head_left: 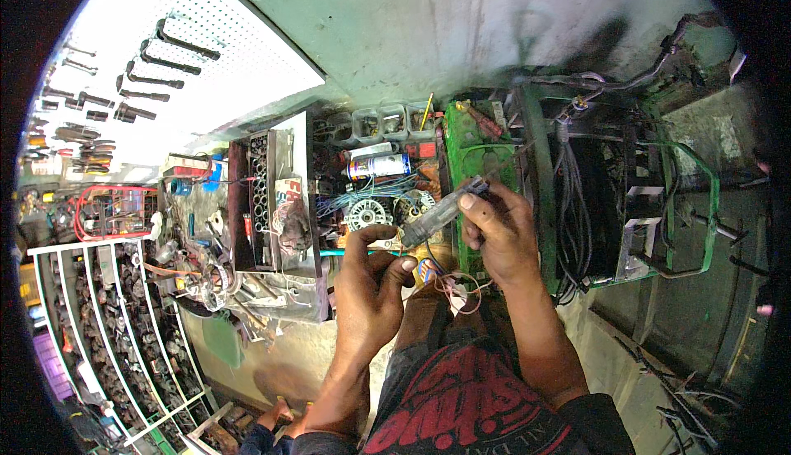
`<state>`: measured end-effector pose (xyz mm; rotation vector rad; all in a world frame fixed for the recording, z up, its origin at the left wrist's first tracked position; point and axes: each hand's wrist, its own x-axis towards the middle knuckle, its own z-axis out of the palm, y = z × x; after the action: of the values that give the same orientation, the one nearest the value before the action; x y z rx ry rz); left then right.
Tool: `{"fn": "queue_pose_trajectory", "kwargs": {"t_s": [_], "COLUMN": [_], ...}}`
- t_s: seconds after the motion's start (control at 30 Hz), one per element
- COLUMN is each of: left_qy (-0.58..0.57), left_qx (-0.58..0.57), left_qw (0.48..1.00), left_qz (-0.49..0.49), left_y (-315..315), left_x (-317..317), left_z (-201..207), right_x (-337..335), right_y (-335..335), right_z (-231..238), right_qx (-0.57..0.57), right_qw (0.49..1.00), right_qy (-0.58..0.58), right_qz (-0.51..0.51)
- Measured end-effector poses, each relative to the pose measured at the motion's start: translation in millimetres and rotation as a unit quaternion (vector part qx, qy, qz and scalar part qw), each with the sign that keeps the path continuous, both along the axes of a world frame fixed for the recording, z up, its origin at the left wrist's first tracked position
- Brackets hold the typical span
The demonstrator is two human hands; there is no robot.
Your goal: The person works on a green battery pack, using a test light to check connections and a grinding wheel to clean wire ends. The person then returns to the battery pack to continue testing.
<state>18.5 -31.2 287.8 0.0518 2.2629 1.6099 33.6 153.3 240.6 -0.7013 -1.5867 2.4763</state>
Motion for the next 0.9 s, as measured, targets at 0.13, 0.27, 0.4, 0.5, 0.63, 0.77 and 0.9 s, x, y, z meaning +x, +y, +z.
{"fn": "queue_pose_trajectory", "kwargs": {"t_s": [0.13, 0.27, 0.4, 0.5, 0.63, 0.77, 0.9], "left_qy": [-0.019, -0.066, -0.021, 0.02, -0.028, -0.072, -0.029], "left_qx": [-0.02, -0.037, -0.059, -0.036, -0.033, -0.086, -0.105], "left_qw": [0.998, 0.995, 0.993, 0.995, 0.997, 0.992, 0.991], "left_qz": [-0.053, -0.067, -0.103, -0.089, -0.057, -0.057, -0.072], "left_y": [-1, -3, -5, 0, 6, 10, 20], "left_x": [-4, -4, -5, -6, -4, -2, -6], "left_z": [-1, 1, -2, -15, -34, -55, -84], "right_x": [-1, 0, 0, 2, 4, 7, 4], "right_y": [1, 2, 2, -3, -15, -19, -18], "right_z": [-3, -6, -12, -24, -48, -71, -94], "right_qx": [-0.008, -0.024, -0.004, -0.011, -0.084, -0.12, -0.106], "right_qw": [1.0, 0.999, 0.999, 0.999, 0.993, 0.988, 0.986], "right_qy": [-0.001, -0.011, -0.025, -0.032, -0.078, -0.095, -0.13], "right_qz": [0.018, 0.029, 0.029, 0.033, -0.005, 0.018, 0.026]}}
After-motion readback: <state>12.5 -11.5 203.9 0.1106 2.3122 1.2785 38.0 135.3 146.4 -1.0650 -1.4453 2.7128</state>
